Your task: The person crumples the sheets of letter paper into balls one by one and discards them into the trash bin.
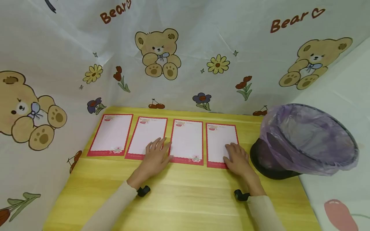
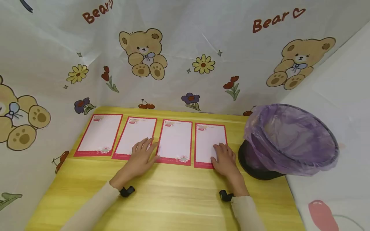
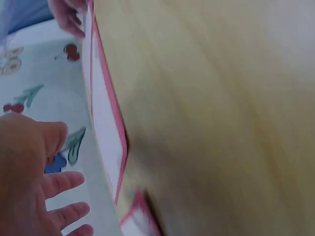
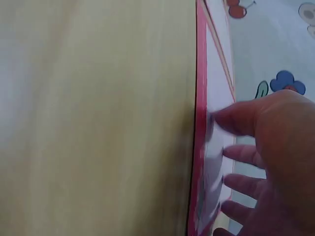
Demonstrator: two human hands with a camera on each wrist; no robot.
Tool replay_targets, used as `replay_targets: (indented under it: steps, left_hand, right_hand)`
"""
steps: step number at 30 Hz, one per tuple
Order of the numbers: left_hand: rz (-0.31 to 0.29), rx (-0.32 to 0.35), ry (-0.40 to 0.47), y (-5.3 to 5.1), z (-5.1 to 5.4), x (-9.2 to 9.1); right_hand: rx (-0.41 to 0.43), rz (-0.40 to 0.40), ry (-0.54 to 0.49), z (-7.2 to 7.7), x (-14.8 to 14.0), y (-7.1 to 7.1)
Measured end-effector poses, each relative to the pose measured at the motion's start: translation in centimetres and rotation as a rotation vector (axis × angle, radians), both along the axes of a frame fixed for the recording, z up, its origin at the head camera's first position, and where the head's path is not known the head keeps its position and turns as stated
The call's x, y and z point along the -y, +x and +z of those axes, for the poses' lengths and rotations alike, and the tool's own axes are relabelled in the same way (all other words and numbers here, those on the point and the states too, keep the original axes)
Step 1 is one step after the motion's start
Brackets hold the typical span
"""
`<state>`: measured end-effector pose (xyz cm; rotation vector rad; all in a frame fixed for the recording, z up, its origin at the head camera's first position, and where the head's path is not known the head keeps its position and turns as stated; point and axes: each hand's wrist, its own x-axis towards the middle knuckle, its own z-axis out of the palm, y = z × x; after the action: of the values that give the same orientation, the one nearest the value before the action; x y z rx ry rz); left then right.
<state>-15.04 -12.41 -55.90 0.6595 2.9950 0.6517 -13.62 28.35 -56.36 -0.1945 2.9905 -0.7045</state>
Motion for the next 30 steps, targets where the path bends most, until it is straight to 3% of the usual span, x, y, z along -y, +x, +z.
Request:
replay_targets:
  steps: [4,9,17,21,25,30]
  left_hand:
    - [-0.078,0.016,0.04,0.1,-0.4,-3.3]
    - [-0.162,0.026,0.048,0.1,-0.4,-7.5]
    - [-0.306,0.008,-0.024,-2.2,0.5,-14.2]
    - [-0.351,0.037,-0.108,-3.2,0.7,-16.0]
    - [-0.411,0.067,-0.197,-3.9,0.8,-16.7]
    - [-0.465,0.085,-0.255,-4.4,0.8,-17.3]
  right_hand:
    - [0.014,-0.03,-0.002,0.3,-1.3,0.3]
    - [0.039,-0.053,0.016,0.4,-1.4,2.0]
    - [0.027,-0.057,0.022,1.3,-0.5,4.8]
    - [0.029,-0.019,0.016,1.8,-0.6,5.6]
    - [0.036,0.002,-0.024,2.2,-1.7,5.6]
    - [0.147,-0.018,0.005,2.1,-3.3,5.5]
